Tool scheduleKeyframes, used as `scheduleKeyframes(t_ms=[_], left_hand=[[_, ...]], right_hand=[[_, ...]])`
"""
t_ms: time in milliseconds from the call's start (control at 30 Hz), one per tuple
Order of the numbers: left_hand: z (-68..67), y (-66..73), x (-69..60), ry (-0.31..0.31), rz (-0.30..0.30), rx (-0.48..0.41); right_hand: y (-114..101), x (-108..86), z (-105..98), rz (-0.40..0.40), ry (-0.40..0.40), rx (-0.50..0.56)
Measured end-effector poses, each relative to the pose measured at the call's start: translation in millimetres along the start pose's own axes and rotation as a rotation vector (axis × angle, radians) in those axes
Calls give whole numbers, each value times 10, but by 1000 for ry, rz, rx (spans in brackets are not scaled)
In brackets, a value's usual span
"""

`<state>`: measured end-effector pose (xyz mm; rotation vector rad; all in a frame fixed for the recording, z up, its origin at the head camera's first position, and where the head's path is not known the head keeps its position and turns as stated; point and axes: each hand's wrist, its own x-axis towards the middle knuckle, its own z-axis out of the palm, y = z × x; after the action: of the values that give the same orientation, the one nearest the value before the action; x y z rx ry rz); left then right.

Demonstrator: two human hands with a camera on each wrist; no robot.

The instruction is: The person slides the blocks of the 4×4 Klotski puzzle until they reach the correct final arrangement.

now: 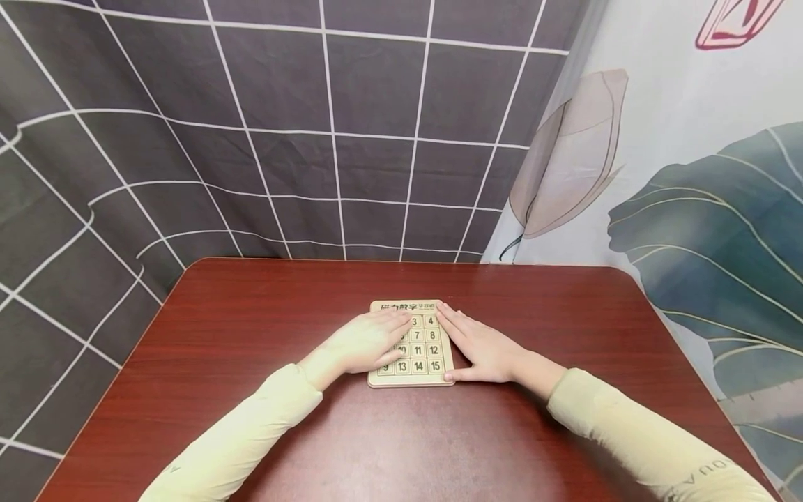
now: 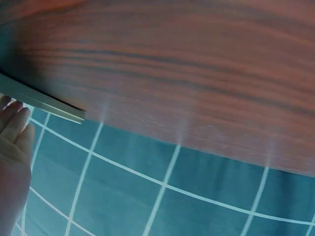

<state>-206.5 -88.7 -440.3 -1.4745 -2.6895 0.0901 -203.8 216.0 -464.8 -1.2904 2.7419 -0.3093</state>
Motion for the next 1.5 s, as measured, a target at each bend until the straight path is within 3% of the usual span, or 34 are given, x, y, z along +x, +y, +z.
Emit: scheduleKeyframes(t_ms=[167,300,733,933,1500], left_hand=[[23,17,67,-7,6,30],[67,-22,50,-17,-10,18],[61,-183,-338,26,-43,13],[36,-189,-417,44,-36,38],[-3,-76,-174,8,0,34]], right_hand=[[6,5,2,2,-3,-6],[13,5,5,2,-3,-7],[-9,-2,-1,6,-9,-10],[7,4,7,-12,3,-1],[4,-4,-17,-7,-4,3]])
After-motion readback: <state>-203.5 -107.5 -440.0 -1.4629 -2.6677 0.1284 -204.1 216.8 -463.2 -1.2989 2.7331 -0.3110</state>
